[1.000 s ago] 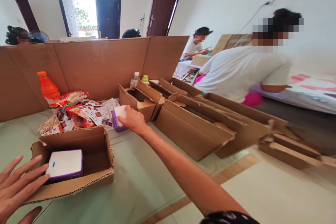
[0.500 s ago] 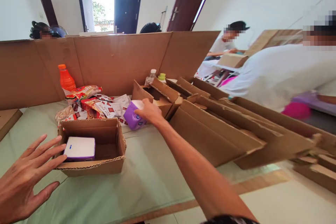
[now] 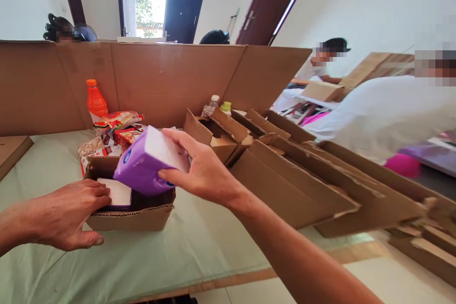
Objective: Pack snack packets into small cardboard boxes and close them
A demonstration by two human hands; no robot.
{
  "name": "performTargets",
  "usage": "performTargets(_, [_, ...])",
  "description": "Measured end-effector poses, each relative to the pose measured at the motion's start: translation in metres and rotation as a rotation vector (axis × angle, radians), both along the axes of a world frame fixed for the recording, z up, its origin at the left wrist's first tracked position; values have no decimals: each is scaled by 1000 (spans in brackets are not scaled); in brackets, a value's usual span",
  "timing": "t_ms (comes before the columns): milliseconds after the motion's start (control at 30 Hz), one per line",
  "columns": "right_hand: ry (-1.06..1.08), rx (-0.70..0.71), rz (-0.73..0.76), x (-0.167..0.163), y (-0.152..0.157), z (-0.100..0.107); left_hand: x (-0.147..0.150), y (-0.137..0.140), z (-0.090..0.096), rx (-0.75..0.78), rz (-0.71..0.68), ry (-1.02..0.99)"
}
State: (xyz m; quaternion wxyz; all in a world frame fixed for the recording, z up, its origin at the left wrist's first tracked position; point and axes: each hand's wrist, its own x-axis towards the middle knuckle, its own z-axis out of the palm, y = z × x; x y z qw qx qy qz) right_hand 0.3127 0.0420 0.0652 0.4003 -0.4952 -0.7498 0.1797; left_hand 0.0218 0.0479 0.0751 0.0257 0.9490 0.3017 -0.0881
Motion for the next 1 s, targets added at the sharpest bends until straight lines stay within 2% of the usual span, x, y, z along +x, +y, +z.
performTargets(100, [-247, 2, -49, -2, -6, 2, 1, 1, -2, -48, 91, 113])
performTargets(167, [-388, -38, -29, -6, -8, 6, 1, -1, -2, -41, 135, 154])
performTargets(300, [-708, -142, 51, -21, -4, 19, 3, -4, -2, -10, 133, 229])
performTargets(400, [-875, -165, 53, -29, 2, 29, 4, -4, -5, 22, 131, 230])
performTargets(667, [-915, -93, 123, -32, 0, 41, 2, 2, -11, 17, 146, 198])
performTargets(767, [-954, -122, 155, -43, 5, 42, 3, 3, -12, 12, 156, 221])
performTargets(867, [-1024, -206, 224, -60, 15, 31, 4, 3, -13, 7, 156, 212])
performTargets(1000, [-1093, -297, 277, -75, 26, 1, -1, 4, -4, -16, 162, 190])
